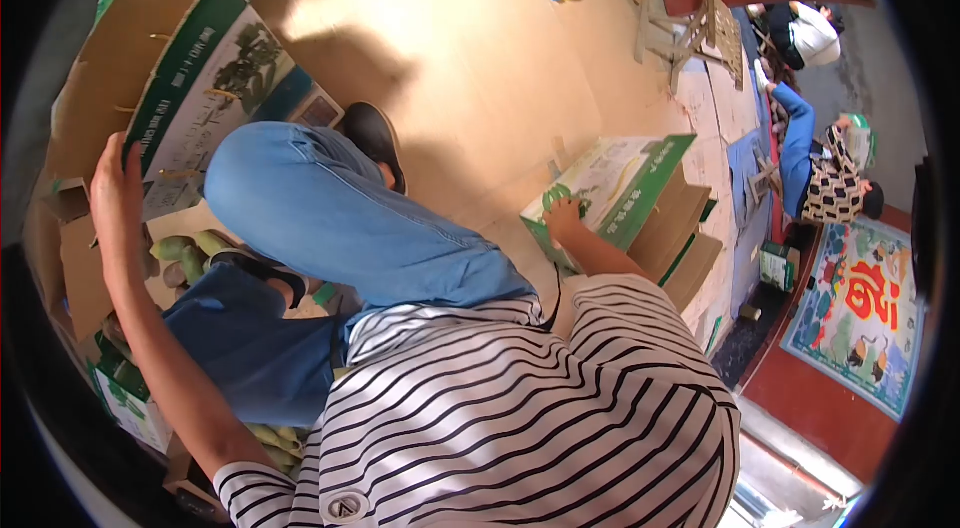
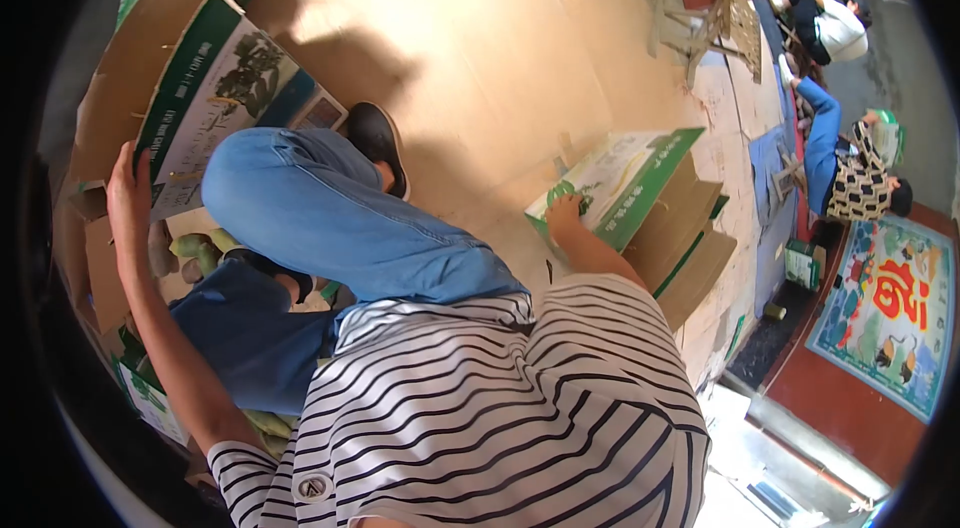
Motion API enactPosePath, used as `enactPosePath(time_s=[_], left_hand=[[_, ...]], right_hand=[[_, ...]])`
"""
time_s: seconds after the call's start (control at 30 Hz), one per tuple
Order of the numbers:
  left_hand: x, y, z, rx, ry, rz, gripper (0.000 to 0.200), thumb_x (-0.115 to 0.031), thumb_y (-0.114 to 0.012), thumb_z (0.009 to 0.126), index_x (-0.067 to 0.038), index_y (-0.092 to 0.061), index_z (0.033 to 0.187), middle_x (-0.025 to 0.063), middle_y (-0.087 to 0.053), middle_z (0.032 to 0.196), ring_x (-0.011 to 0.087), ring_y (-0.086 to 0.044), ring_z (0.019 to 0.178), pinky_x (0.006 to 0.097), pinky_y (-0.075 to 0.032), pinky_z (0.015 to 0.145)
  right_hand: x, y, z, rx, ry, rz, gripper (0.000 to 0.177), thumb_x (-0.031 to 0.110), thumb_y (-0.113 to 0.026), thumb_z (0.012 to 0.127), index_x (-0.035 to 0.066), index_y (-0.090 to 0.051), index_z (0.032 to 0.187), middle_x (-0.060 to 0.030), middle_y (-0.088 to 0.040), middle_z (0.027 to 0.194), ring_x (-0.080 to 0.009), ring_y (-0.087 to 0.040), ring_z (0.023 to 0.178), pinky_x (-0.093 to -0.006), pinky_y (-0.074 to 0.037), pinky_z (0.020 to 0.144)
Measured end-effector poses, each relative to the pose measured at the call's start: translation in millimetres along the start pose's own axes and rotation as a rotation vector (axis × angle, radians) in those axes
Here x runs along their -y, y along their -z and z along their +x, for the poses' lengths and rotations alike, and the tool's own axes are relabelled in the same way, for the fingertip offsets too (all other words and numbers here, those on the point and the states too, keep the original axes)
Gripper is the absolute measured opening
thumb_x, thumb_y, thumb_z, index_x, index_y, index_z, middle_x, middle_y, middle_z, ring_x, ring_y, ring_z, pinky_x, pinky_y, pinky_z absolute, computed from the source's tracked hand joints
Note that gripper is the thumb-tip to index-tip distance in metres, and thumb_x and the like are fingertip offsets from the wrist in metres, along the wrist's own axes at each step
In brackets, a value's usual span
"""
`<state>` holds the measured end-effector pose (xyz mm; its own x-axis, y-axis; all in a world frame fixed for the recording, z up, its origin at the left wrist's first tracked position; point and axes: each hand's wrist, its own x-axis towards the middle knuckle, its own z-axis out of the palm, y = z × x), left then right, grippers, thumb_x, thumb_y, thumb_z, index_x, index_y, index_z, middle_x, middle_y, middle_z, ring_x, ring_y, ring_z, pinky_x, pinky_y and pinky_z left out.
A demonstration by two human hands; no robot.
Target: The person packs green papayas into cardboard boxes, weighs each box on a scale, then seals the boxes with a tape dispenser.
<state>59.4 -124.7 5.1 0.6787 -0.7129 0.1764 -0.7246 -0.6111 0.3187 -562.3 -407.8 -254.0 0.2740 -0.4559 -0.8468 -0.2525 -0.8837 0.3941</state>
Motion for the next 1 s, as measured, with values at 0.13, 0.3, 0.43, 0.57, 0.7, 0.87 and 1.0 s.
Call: enactPosePath(time_s=[0.13, 0.3, 0.43, 0.57, 0.7, 0.87, 1.0], left_hand=[[-12, -2, -2, -0.124, -0.019, 0.08, 0.016, -0.013, -0.06, 0.088, -0.002, -0.059, 0.101, 0.0213, -0.062, 0.091, 0.0401, -0.061, 0.087, 0.0433, -0.048, 0.074], [-13, -13, 8, -0.142, 0.009, 0.058, 0.01, -0.013, -0.059, 0.086, -0.004, -0.058, 0.089, 0.0189, -0.063, 0.081, 0.0382, -0.062, 0.079, 0.0477, -0.049, 0.067], [-26, -12, 12, -0.151, -0.023, 0.078, 0.007, -0.011, -0.056, 0.087, -0.004, -0.056, 0.084, 0.0154, -0.062, 0.077, 0.0348, -0.063, 0.076, 0.0445, -0.05, 0.066], [-27, -12, 14, -0.136, -0.027, 0.145, 0.004, -0.008, -0.055, 0.085, -0.006, -0.055, 0.081, 0.0137, -0.061, 0.077, 0.0321, -0.063, 0.074, 0.0424, -0.05, 0.065], [-26, -17, 13, -0.155, -0.033, 0.162, 0.007, -0.003, -0.056, 0.076, -0.009, -0.056, 0.081, 0.0084, -0.061, 0.076, 0.0268, -0.063, 0.079, 0.0404, -0.047, 0.067], [-31, -20, 12, -0.19, -0.082, 0.163, 0.006, -0.004, -0.056, 0.076, -0.009, -0.056, 0.079, 0.0067, -0.061, 0.075, 0.0247, -0.061, 0.075, 0.0376, -0.044, 0.067], [-51, -21, 11, -0.144, -0.178, 0.155, 0.003, -0.008, -0.056, 0.078, -0.009, -0.058, 0.08, 0.0066, -0.061, 0.076, 0.0245, -0.061, 0.077, 0.0377, -0.044, 0.069]], right_hand=[[-40, 31, 70, 0.296, 0.26, 0.271, 0.063, 0.04, -0.075, 0.069, 0.008, -0.062, 0.122, -0.0193, -0.063, 0.118, -0.0349, -0.058, 0.112, -0.0453, -0.047, 0.093], [-67, 338, 17, -0.923, 0.211, 0.752, 0.035, 0.032, -0.057, 0.09, 0.004, -0.065, 0.111, -0.0172, -0.066, 0.109, -0.0321, -0.061, 0.104, -0.0419, -0.048, 0.091], [-23, 580, -57, -1.568, 0.693, 0.594, 0.019, 0.024, -0.059, 0.088, 0.009, -0.066, 0.097, -0.0103, -0.066, 0.095, -0.0307, -0.063, 0.09, -0.0424, -0.051, 0.077], [62, 732, -48, -1.691, 0.579, 0.292, 0.037, 0.03, -0.066, 0.083, 0.01, -0.06, 0.113, -0.0116, -0.064, 0.108, -0.0285, -0.059, 0.107, -0.0401, -0.048, 0.089], [109, 785, -21, -1.503, 0.423, 0.29, 0.041, 0.037, -0.071, 0.081, 0.008, -0.063, 0.11, -0.0112, -0.067, 0.107, -0.0276, -0.062, 0.106, -0.0388, -0.05, 0.088], [81, 782, -42, -1.252, 0.618, 0.102, 0.03, 0.038, -0.069, 0.082, 0.01, -0.069, 0.091, -0.01, -0.07, 0.091, -0.0297, -0.067, 0.088, -0.0419, -0.052, 0.077], [38, 731, -47, -1.353, 0.563, 0.108, 0.024, 0.035, -0.066, 0.084, 0.012, -0.071, 0.089, -0.0119, -0.07, 0.087, -0.0295, -0.066, 0.089, -0.0431, -0.051, 0.073]])
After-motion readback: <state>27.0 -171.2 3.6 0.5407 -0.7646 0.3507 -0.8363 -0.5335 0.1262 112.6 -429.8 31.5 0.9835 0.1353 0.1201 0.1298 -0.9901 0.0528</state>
